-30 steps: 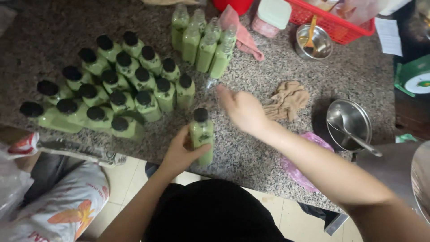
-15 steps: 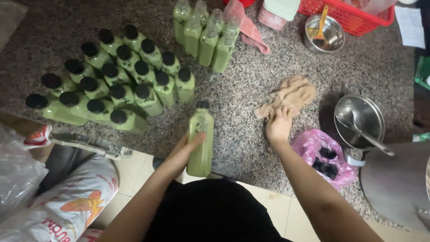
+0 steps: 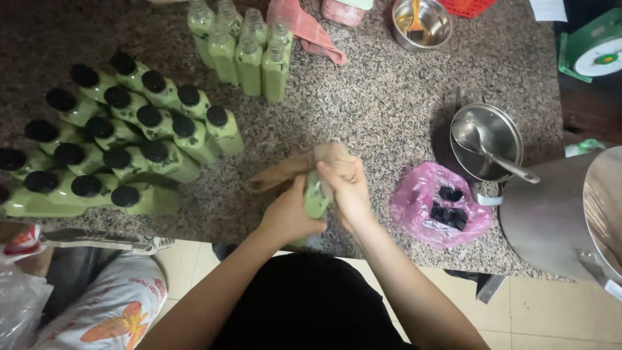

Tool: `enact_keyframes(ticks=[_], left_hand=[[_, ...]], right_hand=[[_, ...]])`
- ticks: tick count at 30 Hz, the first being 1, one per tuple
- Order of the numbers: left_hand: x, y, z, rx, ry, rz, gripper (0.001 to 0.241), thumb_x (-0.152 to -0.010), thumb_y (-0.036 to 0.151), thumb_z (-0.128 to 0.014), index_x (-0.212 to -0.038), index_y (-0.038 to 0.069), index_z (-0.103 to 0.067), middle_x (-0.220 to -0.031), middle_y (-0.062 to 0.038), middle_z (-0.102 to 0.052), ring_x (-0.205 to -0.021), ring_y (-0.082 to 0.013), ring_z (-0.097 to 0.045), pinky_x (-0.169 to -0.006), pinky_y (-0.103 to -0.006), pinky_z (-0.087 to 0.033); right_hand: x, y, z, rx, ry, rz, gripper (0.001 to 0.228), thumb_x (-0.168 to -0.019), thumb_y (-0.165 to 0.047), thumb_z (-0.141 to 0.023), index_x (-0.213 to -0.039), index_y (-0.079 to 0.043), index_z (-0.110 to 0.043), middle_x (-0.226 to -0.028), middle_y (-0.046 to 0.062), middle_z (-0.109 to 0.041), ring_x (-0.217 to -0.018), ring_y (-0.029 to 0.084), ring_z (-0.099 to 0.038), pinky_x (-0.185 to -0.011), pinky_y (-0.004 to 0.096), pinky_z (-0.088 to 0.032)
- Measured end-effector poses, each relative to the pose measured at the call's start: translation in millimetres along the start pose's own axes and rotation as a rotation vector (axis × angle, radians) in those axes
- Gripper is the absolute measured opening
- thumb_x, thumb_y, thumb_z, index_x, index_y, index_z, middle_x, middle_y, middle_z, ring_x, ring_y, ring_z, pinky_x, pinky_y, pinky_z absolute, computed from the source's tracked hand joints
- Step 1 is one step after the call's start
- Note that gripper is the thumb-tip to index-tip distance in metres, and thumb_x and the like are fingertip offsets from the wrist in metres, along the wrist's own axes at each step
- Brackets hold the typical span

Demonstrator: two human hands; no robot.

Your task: Capping and organizing plastic bottles filled with a green liquid.

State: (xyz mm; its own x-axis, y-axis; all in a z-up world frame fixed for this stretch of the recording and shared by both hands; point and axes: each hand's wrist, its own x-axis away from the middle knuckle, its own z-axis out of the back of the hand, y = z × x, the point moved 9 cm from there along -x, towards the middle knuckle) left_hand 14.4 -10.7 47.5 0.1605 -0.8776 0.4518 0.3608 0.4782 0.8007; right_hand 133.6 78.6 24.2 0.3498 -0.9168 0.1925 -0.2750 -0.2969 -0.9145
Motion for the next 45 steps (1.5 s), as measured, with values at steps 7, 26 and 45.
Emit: enact_keyframes(ticks=[7, 26, 45], left_hand=[[-14, -3, -37, 0.35, -0.302, -0.283, 0.088, -0.063, 0.025, -0.084, -0.14, 0.002, -0.047, -0.12, -0.014, -0.066, -0.107, -0.0275, -0.067, -0.093, -0.0397, -0.055], [36, -124, 91, 0.411, 0.302, -0.163, 0.074, -0.071, 0.016, -0.092, -0.134, 0.004, -0.056, -0.118, -0.008, -0.07, -0.106, -0.0176, -0.067, -0.093, -0.0342, -0.055], [43, -222, 58, 0.584, 0.764, -0.027, 0.084, -0.071, 0.013, -0.089, -0.137, 0.001, -0.039, -0.129, -0.013, -0.055, -0.113, -0.0234, -0.058, -0.096, -0.0361, -0.05]], right_hand=[[-4, -31, -1, -0.115, -0.099, -0.047, 0.039, -0.091, -0.003, -0.074, -0.125, -0.002, -0.056, -0.116, 0.008, -0.066, -0.105, 0.015, -0.065, -0.093, 0.03, -0.055], [22, -22, -77, 1.252, -0.684, 0.561, 0.027, -0.105, -0.029, -0.062, -0.128, -0.016, -0.064, -0.147, 0.03, -0.056, -0.144, 0.045, -0.04, -0.114, 0.067, -0.014], [-105, 86, -63, 1.681, -0.106, 0.445, 0.051, -0.102, -0.04, -0.048, -0.149, -0.019, -0.049, -0.151, 0.027, -0.042, -0.146, 0.044, -0.033, -0.121, 0.07, -0.013]])
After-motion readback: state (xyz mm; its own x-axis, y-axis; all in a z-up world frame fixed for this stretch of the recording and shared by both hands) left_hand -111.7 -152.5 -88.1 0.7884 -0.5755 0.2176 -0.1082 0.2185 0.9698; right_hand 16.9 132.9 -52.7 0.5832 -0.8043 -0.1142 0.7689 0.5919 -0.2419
